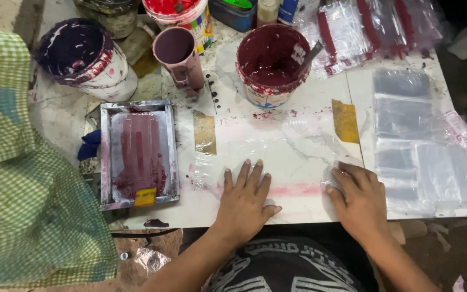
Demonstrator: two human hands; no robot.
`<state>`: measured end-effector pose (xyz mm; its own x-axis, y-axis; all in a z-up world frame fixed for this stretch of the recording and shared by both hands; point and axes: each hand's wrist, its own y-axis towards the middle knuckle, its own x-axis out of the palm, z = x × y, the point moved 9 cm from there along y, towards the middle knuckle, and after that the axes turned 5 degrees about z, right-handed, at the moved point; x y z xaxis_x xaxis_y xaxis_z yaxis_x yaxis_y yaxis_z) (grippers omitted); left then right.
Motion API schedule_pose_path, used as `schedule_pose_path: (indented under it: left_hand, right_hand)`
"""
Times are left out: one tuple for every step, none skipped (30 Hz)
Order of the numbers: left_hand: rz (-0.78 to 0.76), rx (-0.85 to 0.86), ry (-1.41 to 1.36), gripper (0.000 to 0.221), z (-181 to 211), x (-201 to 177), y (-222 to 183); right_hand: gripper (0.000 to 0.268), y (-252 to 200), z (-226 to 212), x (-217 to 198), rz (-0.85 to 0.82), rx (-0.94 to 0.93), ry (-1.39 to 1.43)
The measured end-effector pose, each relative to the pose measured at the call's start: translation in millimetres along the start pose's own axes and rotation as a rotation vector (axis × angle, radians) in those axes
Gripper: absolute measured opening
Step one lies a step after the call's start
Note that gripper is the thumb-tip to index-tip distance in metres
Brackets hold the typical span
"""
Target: Mixing ink in a container and applying it to a screen printing frame using a scraper.
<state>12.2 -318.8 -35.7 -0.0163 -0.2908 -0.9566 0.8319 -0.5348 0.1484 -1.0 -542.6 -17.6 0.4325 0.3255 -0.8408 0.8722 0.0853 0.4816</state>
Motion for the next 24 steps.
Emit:
schedule_pose_path:
  left_hand:
    - [-0.003,0.002,-0.002,0.072,0.7,0.0,-2.4]
    - [0.023,0.009,0.001,0.071,0.3,-3.1,-3.0]
    - [0.048,0.016,0.003,0.070,-0.2,-6.3,-3.8]
    - [0.047,0.015,0.005,0.070,-1.3,-5.8,-3.7]
    - [0.037,0.006,-0.033,0.070,-3.2,-4.3,-3.7]
    - [0.027,-0.005,-0.072,0.069,-5.0,-2.5,-4.7]
    - [0.025,-0.007,-0.072,0.069,-6.6,-10.3,-2.8]
    - [-0.090,-0.092,-0.034,0.074,-16.0,-8.1,-1.5]
    - [-0.205,-0.177,0.004,0.079,-25.4,-6.5,-1.9]
    - [-0.207,-0.175,0.003,0.079,-29.3,-10.9,-2.6]
    - [-0.262,-0.290,0.032,0.082,-43.6,-11.5,-7.2]
    - [-0.316,-0.406,0.062,0.086,-57.5,-13.1,-13.0]
    - [-0.316,-0.407,0.061,0.086,-63.9,2.0,-21.4]
    - [-0.092,-0.323,0.081,0.081,-65.4,-2.9,-21.5]
    - [0.132,-0.237,0.101,0.077,-65.4,-8.7,-26.7]
    - [0.130,-0.240,0.103,0.077,-65.2,-10.9,-27.7]
    - [0.127,-0.244,0.118,0.078,-64.9,-13.0,-28.5]
    - [0.127,-0.243,0.132,0.079,-63.9,-14.9,-26.9]
    - [0.127,-0.242,0.132,0.079,-65.4,-15.2,-27.6]
    - [0.094,-0.255,0.146,0.080,-68.1,-12.1,-28.2]
    - [0.062,-0.268,0.159,0.081,-70.7,-8.8,-28.7]
    - [0.060,-0.265,0.157,0.081,-70.0,-8.6,-29.2]
    - [0.063,-0.273,0.183,0.082,-70.4,-9.2,-30.0]
    - [0.066,-0.284,0.211,0.084,-71.3,-10.3,-32.2]
  right_hand:
    - [0.037,-3.1,0.6,-0.8,-0.002,0.004,-0.002]
    - [0.036,-3.4,0.8,-0.5,0.001,0.000,0.006]
    - [0.036,-3.6,0.8,-0.2,0.003,-0.004,0.014]
    - [0.036,-3.3,0.7,-0.1,0.003,-0.004,0.016]
    - [0.033,-2.8,-0.9,-1.4,0.022,-0.021,0.005]
    - [0.031,-2.9,-2.9,-2.6,0.038,-0.039,-0.006]
    - [0.031,-5.2,-3.4,-2.1,0.036,-0.039,-0.004]
    - [0.038,-6.8,0.5,1.5,0.003,0.004,-0.033]
    - [0.045,-8.7,4.7,5.0,-0.030,0.048,-0.063]
    - [0.045,-10.7,6.3,6.9,-0.032,0.050,-0.063]
    - [0.044,-12.7,5.7,9.5,-0.041,0.026,-0.101]
    - [0.043,-14.0,5.3,12.1,-0.049,-0.001,-0.139]
    - [0.043,-16.0,5.5,9.8,-0.050,-0.001,-0.139]
    - [0.043,-15.4,4.7,8.6,-0.039,-0.006,-0.147]
    - [0.044,-15.0,3.7,7.4,-0.027,-0.012,-0.155]
    - [0.044,-15.8,3.4,8.8,-0.029,-0.013,-0.152]
    - [0.043,-16.4,2.4,7.7,-0.001,-0.023,-0.147]
    - [0.041,-16.5,2.9,5.4,0.030,-0.031,-0.147]
    - [0.041,-16.8,1.8,5.2,0.032,-0.029,-0.148]
    - [0.042,-17.3,1.6,5.1,0.025,-0.024,-0.143]
    - [0.043,-17.9,1.7,5.1,0.019,-0.019,-0.139]
    - [0.043,-18.3,2.7,5.5,0.018,-0.015,-0.142]
    - [0.045,-18.7,4.1,6.4,0.013,-0.008,-0.143]
    - [0.046,-19.3,4.6,8.0,0.006,-0.002,-0.142]
